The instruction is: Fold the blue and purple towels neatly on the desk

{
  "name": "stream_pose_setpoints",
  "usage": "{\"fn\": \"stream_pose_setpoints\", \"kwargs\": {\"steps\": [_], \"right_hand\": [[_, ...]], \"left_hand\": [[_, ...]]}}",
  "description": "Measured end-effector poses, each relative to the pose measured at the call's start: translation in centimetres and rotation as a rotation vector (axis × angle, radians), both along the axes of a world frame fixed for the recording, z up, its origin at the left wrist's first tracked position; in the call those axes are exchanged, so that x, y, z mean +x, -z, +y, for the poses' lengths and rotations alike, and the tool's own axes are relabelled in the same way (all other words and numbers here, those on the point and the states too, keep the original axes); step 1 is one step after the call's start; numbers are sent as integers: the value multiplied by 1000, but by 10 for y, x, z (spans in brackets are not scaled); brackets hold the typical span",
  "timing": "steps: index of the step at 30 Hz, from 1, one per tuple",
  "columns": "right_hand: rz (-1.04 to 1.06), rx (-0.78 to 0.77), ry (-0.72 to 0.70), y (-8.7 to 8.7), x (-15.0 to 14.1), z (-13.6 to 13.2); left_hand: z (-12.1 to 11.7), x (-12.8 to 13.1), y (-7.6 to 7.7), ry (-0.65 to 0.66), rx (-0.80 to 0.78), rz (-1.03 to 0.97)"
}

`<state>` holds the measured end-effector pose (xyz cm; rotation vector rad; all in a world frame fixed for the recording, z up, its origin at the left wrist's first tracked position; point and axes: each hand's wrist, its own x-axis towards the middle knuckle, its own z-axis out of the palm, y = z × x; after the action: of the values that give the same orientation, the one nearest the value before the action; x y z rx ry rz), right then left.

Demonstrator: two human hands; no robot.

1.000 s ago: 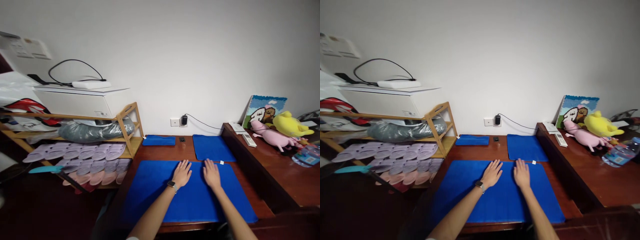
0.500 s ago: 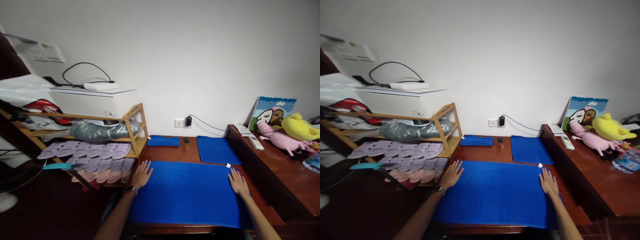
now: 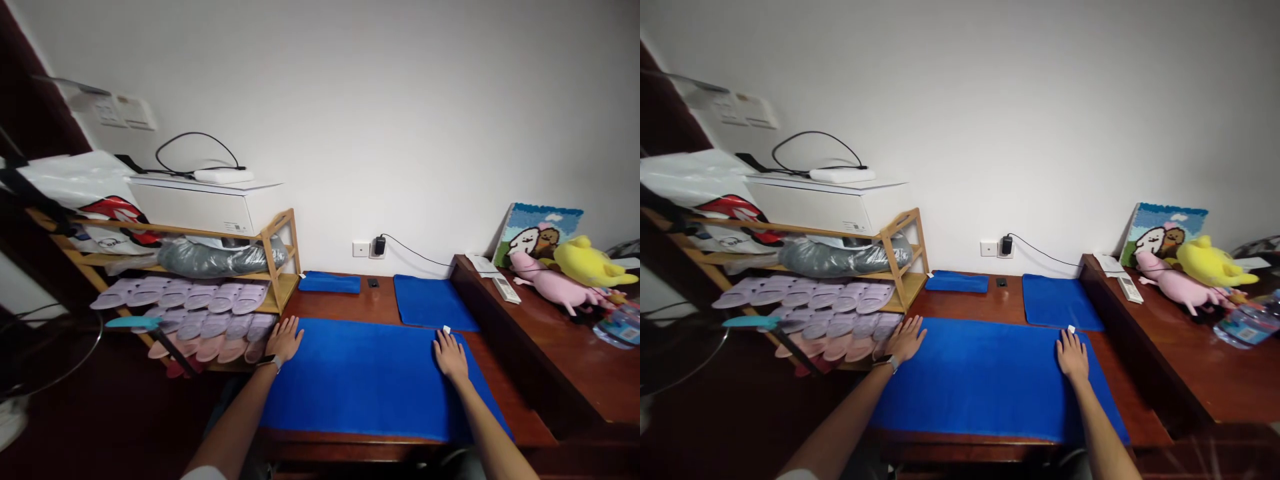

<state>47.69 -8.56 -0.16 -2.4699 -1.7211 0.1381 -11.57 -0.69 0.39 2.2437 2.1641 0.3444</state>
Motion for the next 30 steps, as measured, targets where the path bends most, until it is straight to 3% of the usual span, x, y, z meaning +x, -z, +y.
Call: {"fn": "stream_pose_setpoints", "kwargs": {"steps": [3,8,13,15,17,21,23,24,26,30], "right_hand": [[12,-19,40,3,-5,3],[19,-62,76,3,13,6],[-2,-13,92,-7,10,4],[-46,88,93,-11,-14,0],[-55,161,-21,-15,-56,-7],[88,98,-434,-16,-161,-23],[125,48,-504,-15,-191,-30],[129,34,-509,-15,-195,-33],[118,21,-471,-15,-178,-41],[47,-26,-238,-7,-74,-64]], "left_hand": [[-2,0,2,-9,-1,7],[-5,0,6,-49,-10,3],[-5,12,-10,24,40,16],[-10,40,-15,134,101,3],[-23,88,-13,257,136,-27],[-60,201,11,493,129,-101],[-75,230,21,540,113,-125],[-79,231,24,535,100,-129],[-82,206,25,464,65,-121],[-83,87,23,193,36,-51]]}}
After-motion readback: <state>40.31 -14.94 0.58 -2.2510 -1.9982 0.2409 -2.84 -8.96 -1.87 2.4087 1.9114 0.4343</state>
